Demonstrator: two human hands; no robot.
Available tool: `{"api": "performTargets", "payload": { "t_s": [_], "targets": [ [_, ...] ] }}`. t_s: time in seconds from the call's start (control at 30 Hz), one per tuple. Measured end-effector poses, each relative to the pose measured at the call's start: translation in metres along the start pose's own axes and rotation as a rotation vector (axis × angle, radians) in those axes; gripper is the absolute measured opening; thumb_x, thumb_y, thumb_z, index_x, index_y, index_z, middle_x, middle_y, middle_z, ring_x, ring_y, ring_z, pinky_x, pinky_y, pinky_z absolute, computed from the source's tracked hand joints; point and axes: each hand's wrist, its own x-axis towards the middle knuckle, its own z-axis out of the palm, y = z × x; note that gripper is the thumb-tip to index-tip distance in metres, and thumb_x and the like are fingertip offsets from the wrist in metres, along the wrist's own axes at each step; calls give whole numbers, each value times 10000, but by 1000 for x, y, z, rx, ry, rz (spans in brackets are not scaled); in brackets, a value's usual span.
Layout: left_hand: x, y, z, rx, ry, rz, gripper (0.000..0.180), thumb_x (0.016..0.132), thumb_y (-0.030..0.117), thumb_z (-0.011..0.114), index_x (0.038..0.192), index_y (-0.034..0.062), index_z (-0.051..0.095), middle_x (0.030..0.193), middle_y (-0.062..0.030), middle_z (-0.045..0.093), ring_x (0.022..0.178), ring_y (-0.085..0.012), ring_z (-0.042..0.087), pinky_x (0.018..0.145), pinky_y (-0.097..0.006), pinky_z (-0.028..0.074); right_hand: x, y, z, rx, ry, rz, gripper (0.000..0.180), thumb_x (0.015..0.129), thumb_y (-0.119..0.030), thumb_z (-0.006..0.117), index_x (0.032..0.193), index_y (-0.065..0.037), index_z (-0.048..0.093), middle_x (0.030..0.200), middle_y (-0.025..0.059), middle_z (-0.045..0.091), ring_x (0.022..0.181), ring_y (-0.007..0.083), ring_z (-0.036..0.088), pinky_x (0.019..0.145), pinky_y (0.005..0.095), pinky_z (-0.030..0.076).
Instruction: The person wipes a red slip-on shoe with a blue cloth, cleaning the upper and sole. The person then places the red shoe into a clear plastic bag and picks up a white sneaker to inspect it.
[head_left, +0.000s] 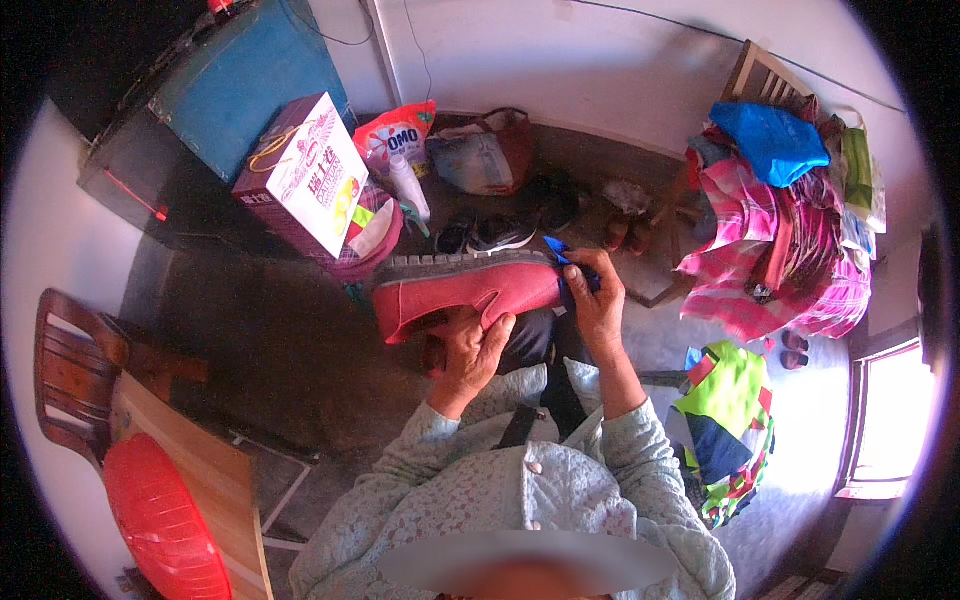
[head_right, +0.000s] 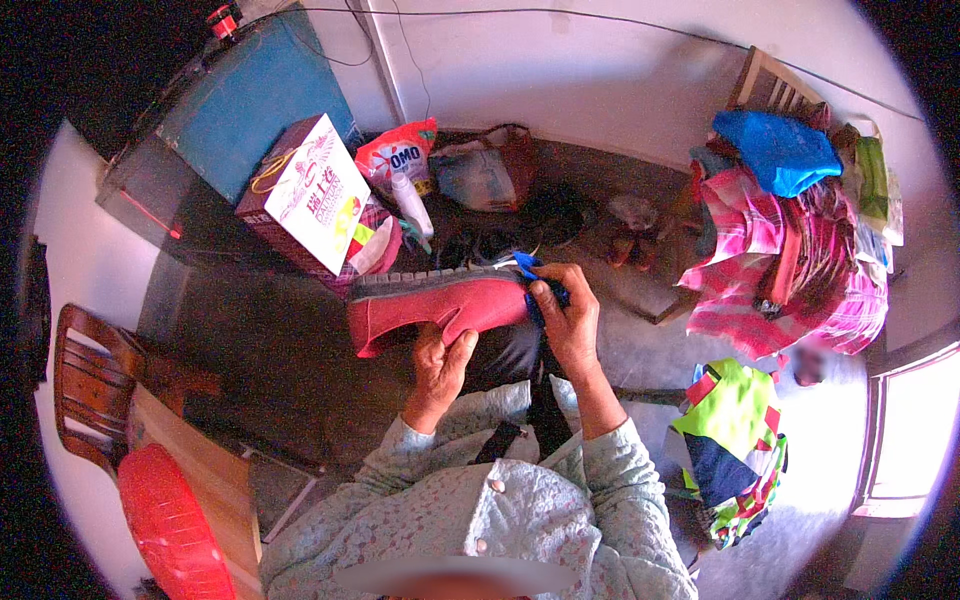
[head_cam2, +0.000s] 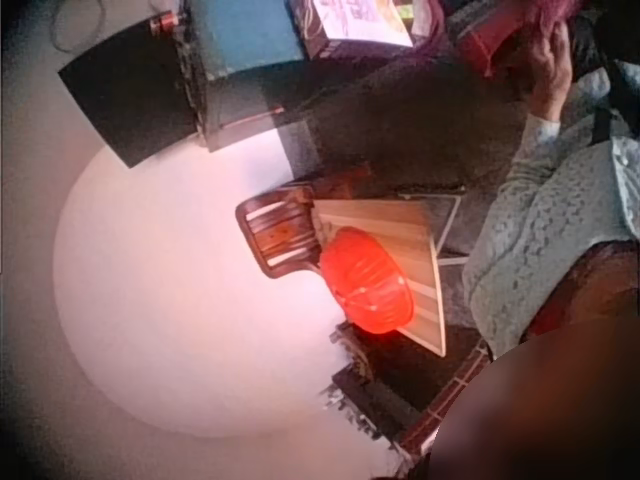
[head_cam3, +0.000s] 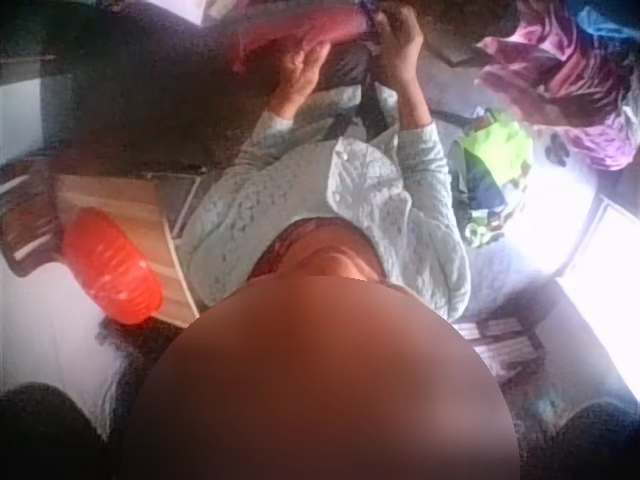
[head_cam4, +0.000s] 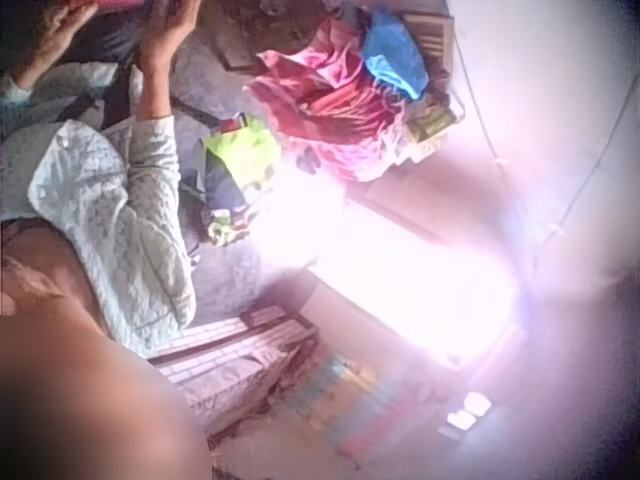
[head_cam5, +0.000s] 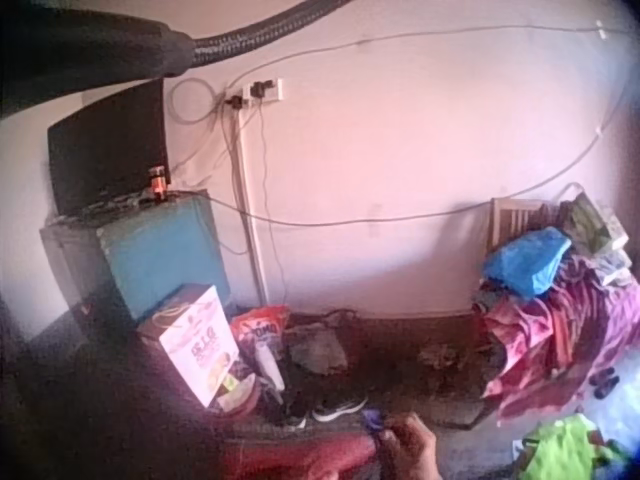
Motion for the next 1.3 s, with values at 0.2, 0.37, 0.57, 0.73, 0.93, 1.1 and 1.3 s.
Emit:
{"api": "performTargets", "payload": {
  "t_s": [0.2, 0.37, 0.57, 0.73, 0.93, 1.1, 1.3],
  "targets": [
    [8, -1, -15, -27, -49, 75, 200, 803, 124, 609, 980, 32, 623, 985, -126, 605, 934, -276, 570, 849, -364, 419, -16, -5, -1, 272, -101, 227, 269, 854, -222, 650, 1001, -4, 595, 828, 9, 618, 777, 76, 536, 723, 227, 445],
    [17, 9, -21, -22, 37, 4, 178, 812, 150, 589, 932, 22, 614, 959, -112, 599, 895, -258, 567, 819, -340, 418, -40, -6, 9, 308, -16, 251, 261, 859, -222, 643, 987, 0, 595, 838, 1, 590, 796, 76, 533, 739, 213, 430],
    [19, 2, -18, -350, 198, -285, 127, 828, 149, 594, 843, 22, 586, 832, -29, 583, 809, -129, 530, 750, -281, 410, -59, -3, 16, 160, 48, 181, 218, 856, -183, 634, 964, 1, 589, 846, 11, 580, 798, 110, 526, 743, 226, 418],
    [17, -2, -22, -575, 199, -524, 145, 830, 157, 639, 785, 20, 618, 757, 25, 597, 717, -46, 510, 665, -233, 416, -64, 1, 17, 121, 53, 73, 227, 811, -155, 674, 944, 6, 587, 868, 51, 574, 818, 135, 526, 761, 255, 420],
    [20, 14, -31, -271, -78, -332, 148, 826, 152, 643, 825, 5, 658, 773, -23, 640, 707, -82, 563, 657, -259, 448, -69, 14, 17, 10, 94, -77, 273, 706, -148, 751, 916, -48, 607, 852, 94, 557, 800, 241, 558, 723, 308, 447],
    [17, 15, -28, -127, -226, -146, 164, 828, 167, 634, 890, 18, 663, 796, -77, 659, 737, -153, 610, 702, -304, 468, -62, -4, 13, -181, 60, -115, 248, 686, -90, 743, 887, -63, 601, 843, 111, 566, 761, 258, 576, 670, 322, 470],
    [6, 5, -14, -32, -364, -10, 161, 784, 183, 637, 763, 26, 608, 695, -135, 572, 661, -313, 575, 617, -389, 438, -50, -24, 16, -272, 7, -248, 227, 663, -19, 715, 862, -51, 612, 845, 117, 564, 725, 256, 583, 623, 316, 473]
  ]
}}
